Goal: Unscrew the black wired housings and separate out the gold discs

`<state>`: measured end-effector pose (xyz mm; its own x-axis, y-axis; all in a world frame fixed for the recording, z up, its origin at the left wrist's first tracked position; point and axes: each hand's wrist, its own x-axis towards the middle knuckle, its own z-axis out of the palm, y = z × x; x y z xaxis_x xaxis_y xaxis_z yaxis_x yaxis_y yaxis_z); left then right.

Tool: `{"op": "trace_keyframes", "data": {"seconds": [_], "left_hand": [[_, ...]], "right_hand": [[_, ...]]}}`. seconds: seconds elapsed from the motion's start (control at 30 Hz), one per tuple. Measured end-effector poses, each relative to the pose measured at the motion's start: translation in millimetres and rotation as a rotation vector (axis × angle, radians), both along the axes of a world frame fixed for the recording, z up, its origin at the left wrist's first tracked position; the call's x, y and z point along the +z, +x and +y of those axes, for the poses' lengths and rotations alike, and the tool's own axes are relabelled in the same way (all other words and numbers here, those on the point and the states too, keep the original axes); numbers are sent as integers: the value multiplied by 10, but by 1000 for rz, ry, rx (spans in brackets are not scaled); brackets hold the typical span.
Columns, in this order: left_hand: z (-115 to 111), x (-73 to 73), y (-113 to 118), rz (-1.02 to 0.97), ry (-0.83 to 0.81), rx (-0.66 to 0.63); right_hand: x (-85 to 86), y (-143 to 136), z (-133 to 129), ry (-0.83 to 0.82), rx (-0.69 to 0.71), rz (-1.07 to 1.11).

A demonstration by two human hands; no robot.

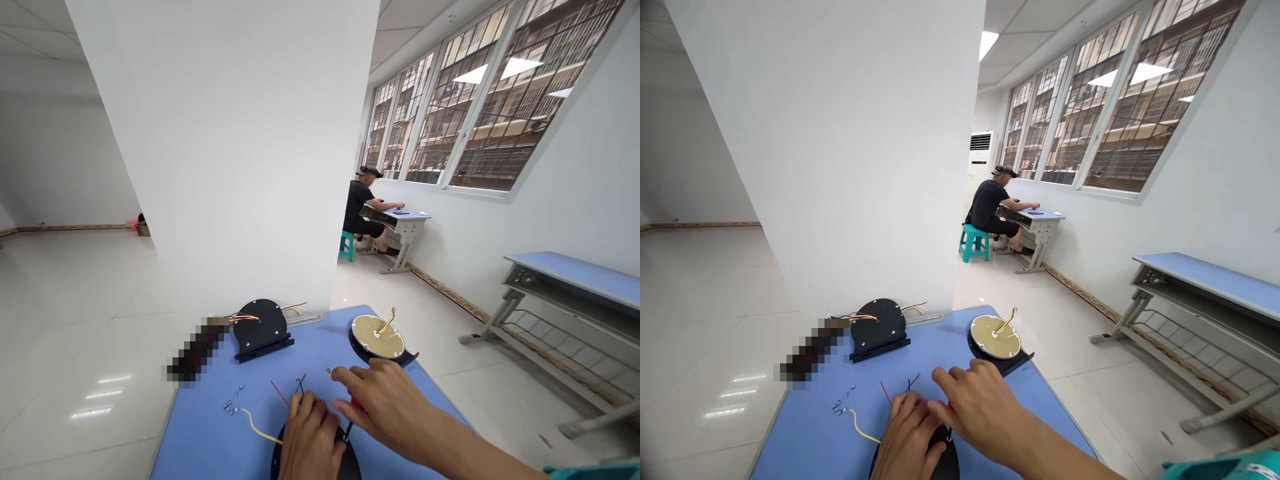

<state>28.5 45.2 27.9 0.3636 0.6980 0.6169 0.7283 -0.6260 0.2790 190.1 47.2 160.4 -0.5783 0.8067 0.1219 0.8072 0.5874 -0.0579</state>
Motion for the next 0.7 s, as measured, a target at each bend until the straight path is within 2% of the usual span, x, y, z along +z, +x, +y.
{"op": "trace_keyframes", "data": {"seconds": [0.03, 0.13, 0.17, 0.3, 0.47, 0.6, 0.7], "left_hand": [[44, -34, 49, 12, -12, 9], [109, -146, 136, 37, -17, -15], [115, -168, 146, 36, -11, -16], [119, -185, 138, 50, 23, -32], [144, -265, 161, 63, 99, -60], [172, -384, 193, 85, 181, -49], [159, -389, 215, 165, 181, -65]], "right_hand": [[0, 9, 2, -4, 10, 11], [3, 52, 3, -36, 180, 133], [-4, 64, 4, -37, 188, 151], [-75, 82, 13, 8, 1, 103], [-115, 72, -3, -14, 195, 231], [-157, 74, -15, 61, 87, 127], [-158, 86, -44, 55, 131, 174]]}}
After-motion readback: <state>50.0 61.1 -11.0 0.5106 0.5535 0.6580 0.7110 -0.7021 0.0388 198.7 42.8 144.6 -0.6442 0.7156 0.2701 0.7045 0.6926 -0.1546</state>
